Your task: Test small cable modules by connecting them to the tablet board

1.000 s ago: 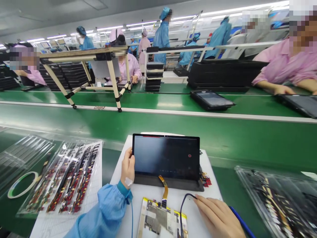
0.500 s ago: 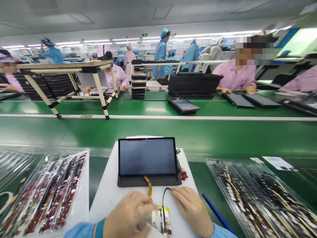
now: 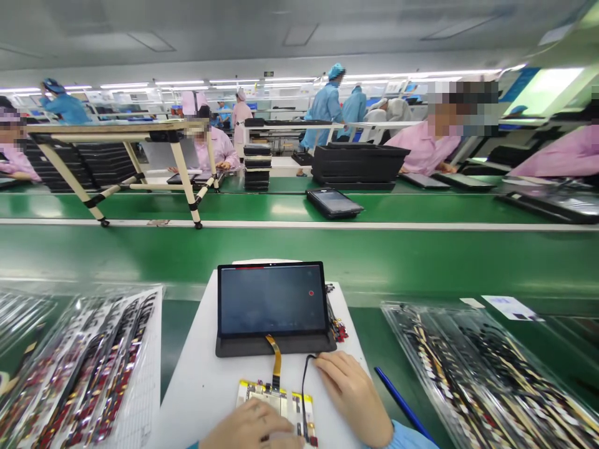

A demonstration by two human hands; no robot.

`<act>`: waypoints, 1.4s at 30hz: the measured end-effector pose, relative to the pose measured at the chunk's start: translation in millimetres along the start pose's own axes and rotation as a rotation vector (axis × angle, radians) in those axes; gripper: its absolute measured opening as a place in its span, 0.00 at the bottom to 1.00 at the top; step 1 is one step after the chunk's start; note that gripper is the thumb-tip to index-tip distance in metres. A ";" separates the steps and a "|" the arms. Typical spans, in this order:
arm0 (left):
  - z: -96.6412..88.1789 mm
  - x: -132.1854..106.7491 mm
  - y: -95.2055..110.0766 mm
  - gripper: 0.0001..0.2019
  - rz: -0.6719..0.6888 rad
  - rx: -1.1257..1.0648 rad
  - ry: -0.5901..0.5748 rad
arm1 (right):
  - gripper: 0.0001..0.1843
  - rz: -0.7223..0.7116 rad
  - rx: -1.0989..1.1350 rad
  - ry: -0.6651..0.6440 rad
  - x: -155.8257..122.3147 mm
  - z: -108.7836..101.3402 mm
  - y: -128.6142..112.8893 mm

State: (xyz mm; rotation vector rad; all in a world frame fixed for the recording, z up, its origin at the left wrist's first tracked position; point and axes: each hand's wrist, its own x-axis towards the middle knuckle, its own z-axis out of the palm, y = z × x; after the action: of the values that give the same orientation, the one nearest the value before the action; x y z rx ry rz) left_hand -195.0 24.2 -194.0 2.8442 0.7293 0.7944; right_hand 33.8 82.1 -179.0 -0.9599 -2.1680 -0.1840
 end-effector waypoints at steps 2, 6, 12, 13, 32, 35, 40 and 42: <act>-6.0 0.9 -1.0 0.14 -0.019 -0.066 -0.049 | 0.12 0.011 0.013 0.002 1.0 0.1 -0.9; -8.0 0.4 -1.0 0.12 -0.013 -0.167 -0.008 | 0.11 0.040 0.030 0.002 4.5 1.0 -3.1; -11.3 0.5 1.5 0.14 -0.009 -0.252 0.049 | 0.08 0.067 0.065 0.033 10.1 -4.0 -6.3; -14.4 1.2 1.8 0.14 -0.011 -0.275 0.043 | 0.07 0.069 0.070 0.039 11.2 -7.0 -7.8; -18.2 -0.5 3.6 0.13 -0.116 -0.273 0.047 | 0.06 0.076 0.014 0.054 -1.5 -28.9 -15.1; -17.2 -1.2 3.7 0.12 -0.120 -0.270 0.026 | 0.07 0.064 0.000 0.046 0.1 -29.2 -15.3; -15.2 -2.7 3.3 0.14 -0.139 -0.307 0.032 | 0.06 0.047 0.007 0.071 0.5 -28.2 -13.3; -15.2 -3.3 3.1 0.15 -0.156 -0.331 0.025 | 0.06 0.042 0.005 0.081 -1.1 -27.5 -12.2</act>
State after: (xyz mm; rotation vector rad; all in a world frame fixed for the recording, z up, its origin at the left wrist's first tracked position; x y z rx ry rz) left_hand -204.0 19.5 -181.8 2.4568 0.7341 0.8393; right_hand 41.7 61.8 -158.3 -0.9774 -2.0719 -0.1943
